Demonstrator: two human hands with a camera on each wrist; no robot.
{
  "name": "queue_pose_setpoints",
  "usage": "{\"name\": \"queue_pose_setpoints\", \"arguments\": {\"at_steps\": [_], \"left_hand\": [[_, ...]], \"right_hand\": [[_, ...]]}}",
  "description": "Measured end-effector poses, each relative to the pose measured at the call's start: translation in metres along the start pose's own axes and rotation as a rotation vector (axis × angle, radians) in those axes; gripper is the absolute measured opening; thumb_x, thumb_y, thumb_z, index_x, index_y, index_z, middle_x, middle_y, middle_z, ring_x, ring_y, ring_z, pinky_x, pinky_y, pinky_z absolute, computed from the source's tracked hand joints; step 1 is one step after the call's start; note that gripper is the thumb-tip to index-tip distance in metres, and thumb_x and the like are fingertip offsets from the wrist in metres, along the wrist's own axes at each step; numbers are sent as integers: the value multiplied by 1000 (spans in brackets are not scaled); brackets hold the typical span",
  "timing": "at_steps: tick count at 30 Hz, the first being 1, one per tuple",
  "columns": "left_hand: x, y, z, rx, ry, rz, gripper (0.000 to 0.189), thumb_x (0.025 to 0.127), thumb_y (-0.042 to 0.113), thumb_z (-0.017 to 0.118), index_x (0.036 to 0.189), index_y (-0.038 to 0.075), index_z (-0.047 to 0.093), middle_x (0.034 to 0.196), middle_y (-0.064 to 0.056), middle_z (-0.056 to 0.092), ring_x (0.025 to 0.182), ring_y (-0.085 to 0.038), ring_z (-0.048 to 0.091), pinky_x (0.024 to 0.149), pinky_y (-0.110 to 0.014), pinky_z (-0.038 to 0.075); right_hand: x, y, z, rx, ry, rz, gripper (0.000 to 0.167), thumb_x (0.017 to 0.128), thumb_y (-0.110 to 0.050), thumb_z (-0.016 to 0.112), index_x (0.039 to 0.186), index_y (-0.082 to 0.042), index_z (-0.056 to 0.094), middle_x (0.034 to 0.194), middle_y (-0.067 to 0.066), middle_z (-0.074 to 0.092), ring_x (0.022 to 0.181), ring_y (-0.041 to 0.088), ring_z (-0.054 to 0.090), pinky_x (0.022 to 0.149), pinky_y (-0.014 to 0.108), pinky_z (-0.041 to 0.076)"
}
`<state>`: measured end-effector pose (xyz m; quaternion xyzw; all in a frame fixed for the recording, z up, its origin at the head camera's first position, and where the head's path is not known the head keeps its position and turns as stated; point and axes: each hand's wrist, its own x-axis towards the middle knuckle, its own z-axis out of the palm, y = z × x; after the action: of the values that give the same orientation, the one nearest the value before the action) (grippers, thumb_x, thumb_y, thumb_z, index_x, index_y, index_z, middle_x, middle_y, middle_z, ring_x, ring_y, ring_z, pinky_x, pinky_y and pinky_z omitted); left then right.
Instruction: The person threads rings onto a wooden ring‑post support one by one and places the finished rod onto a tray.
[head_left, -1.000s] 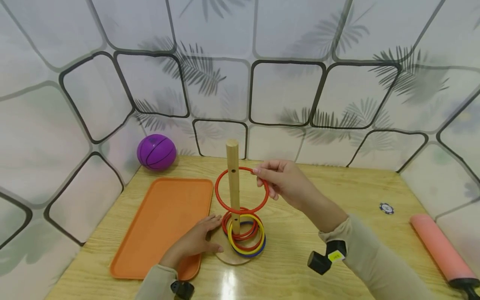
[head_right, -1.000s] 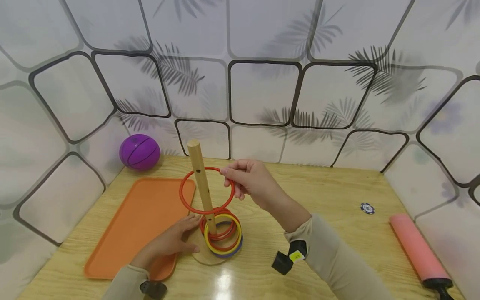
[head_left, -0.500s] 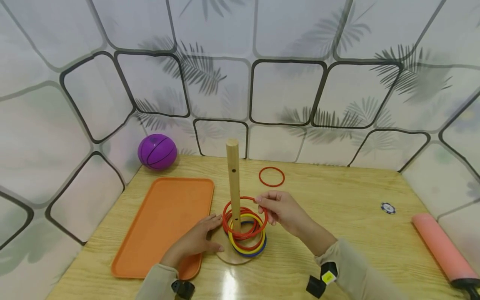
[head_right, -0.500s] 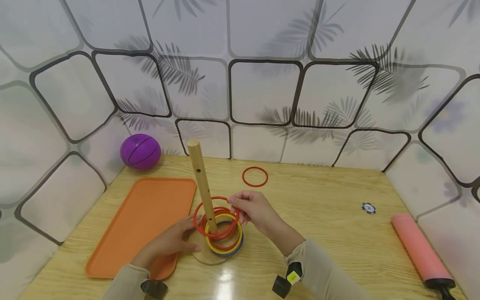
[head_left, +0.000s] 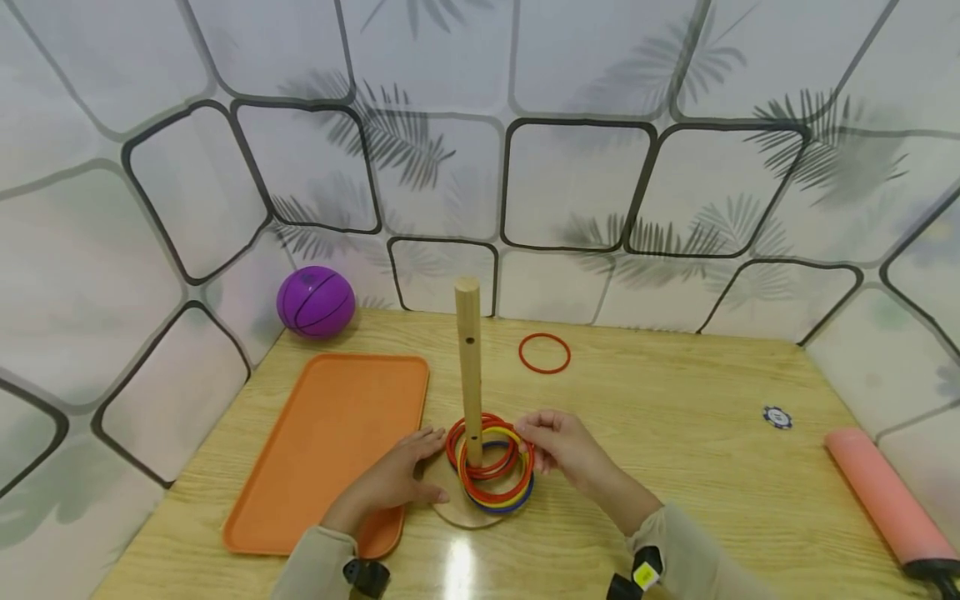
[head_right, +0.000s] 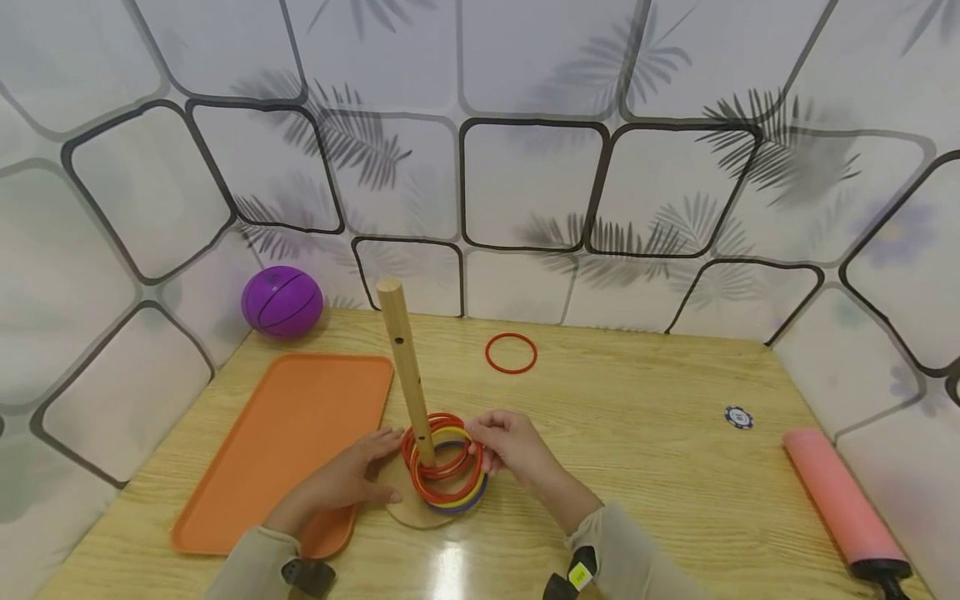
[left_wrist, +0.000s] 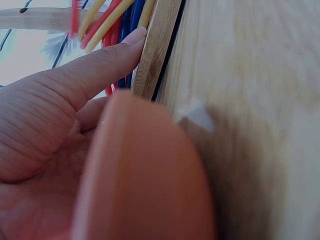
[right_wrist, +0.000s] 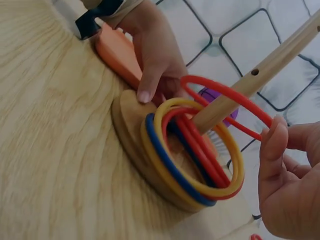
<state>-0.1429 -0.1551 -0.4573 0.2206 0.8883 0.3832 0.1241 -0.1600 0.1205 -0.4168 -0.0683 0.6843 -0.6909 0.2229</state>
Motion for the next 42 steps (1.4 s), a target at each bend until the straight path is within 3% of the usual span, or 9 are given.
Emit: {"name": "queue_pose_setpoints", "arguments": {"at_steps": [6,12,21,26,36,42], "left_hand": [[-1,1,-1,-5,-4,-3,81,74,27,81,138,-5,43,147,-18,37,139,-39,21,111,-57,17],[-1,0,-1,-16,-4,-10,81,74,27,81,139,-4,43,148,-18,36,140,-39,20,111,-58,16],[-1,1,-2,-15,-5,-10,81,75,27,80,139,-5,43,148,-18,36,140,-39,19,112,-58,16],[-1,1,-1,-18,-9,-10,81,74,27,81,139,-5,43,148,-17,35,140,-39,19,111,-58,15],[-2,0,0,-19,-10,-11,81,74,27,81,138,-5,43,148,-17,35,140,-39,19,111,-58,15],[-1,0,0,-23,-6,-12,81,74,26,81,138,-6,43,148,-17,36,140,-39,19,111,-59,15]], "right_hand": [[0,17,-9,-40,23,7,30,95,-19,58,103,10,58,64,-1,59,47,6,52,45,17,44],[0,27,-33,-39,43,17,30,97,-17,54,105,12,57,73,1,60,52,5,54,47,17,46],[-4,25,-69,12,77,2,24,96,-19,56,100,4,60,77,1,61,55,5,55,51,18,48],[-3,24,-84,-13,79,-45,31,95,-21,59,106,7,57,80,4,62,59,9,57,54,21,50],[19,22,-106,-68,100,-96,35,93,-16,61,113,12,54,82,2,64,65,10,57,58,23,51],[38,21,-117,-183,44,-88,44,93,-16,60,123,15,48,87,9,60,72,12,55,65,27,52]]}}
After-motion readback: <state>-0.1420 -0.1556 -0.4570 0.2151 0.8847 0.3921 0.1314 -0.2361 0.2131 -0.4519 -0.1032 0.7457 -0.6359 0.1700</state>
